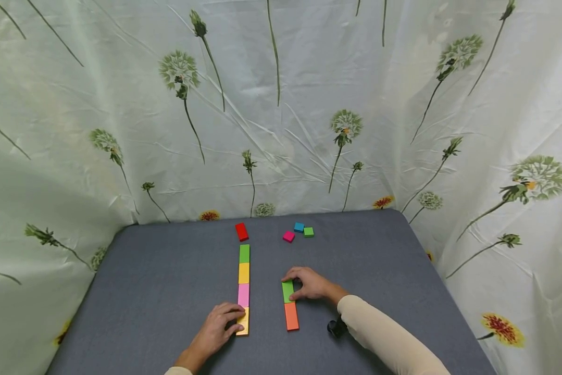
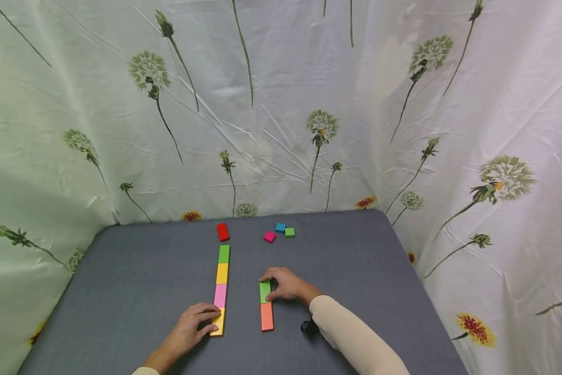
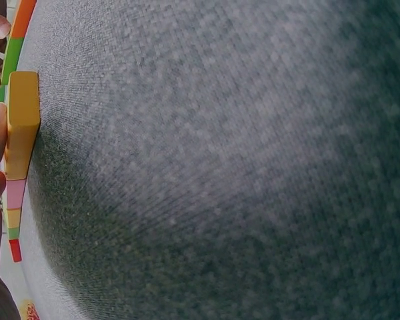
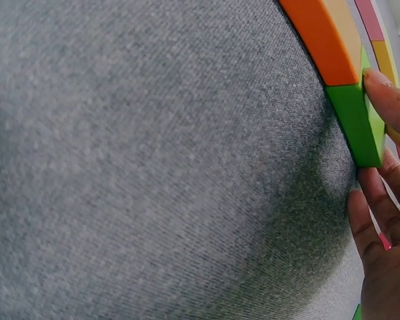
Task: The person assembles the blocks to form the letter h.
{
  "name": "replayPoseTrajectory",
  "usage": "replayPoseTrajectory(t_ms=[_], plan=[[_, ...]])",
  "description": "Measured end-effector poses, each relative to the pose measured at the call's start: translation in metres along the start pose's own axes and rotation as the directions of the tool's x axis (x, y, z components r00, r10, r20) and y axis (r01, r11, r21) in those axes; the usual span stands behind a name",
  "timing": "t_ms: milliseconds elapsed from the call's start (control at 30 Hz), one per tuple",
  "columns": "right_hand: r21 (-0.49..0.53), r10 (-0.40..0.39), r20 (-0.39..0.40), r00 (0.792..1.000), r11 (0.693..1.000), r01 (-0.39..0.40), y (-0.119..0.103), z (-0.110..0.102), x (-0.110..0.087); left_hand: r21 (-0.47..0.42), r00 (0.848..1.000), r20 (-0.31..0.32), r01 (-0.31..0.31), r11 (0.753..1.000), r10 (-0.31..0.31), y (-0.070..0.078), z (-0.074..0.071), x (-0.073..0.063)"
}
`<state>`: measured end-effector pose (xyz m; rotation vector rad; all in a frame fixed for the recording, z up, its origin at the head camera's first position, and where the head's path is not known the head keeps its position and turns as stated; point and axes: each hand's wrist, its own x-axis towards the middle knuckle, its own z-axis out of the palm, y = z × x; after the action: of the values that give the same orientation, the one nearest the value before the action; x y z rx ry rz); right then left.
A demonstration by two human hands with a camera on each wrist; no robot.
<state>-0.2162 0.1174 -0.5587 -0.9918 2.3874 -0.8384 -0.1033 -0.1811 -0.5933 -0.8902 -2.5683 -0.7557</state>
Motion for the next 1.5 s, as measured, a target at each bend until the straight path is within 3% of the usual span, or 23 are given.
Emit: replayPoseTrajectory(t_ms=[333,600,867,1133,1300,1500], plan=[[0.026,-0.033,-0.024,0.999,0.999,0.033,0.001,0.001,-0.001,0.004,1.000,-0.007,-0.017,1.000,0.017,-0.001,-0.001,0.000],[0.060,-0.015,-0.070,0.997,0.998,0.019,0.001,-0.006,0.009,-0.024,0.996,-0.046,-0.073,0.997,0.072,-0.002,0.000,0.001],[0.090,0.001,-0.157,0.988,0.996,0.013,-0.005,-0.016,0.045,-0.024,0.996,-0.049,-0.076,0.997,0.075,-0.004,0.000,0.001],[0.150,0.097,-0.269,0.958,0.987,-0.058,-0.016,-0.020,0.093,-0.028,0.994,-0.057,-0.093,0.995,0.091,-0.004,-0.001,0.003],[0.170,0.151,-0.301,0.942,0.980,-0.103,-0.022,-0.017,0.122,-0.028,0.999,-0.003,-0.052,0.998,0.051,-0.003,-0.003,0.001],[0.176,0.171,-0.288,0.942,0.977,-0.123,-0.028,-0.015,0.154,-0.044,1.000,-0.012,-0.026,0.999,0.025,-0.003,-0.002,-0.001]])
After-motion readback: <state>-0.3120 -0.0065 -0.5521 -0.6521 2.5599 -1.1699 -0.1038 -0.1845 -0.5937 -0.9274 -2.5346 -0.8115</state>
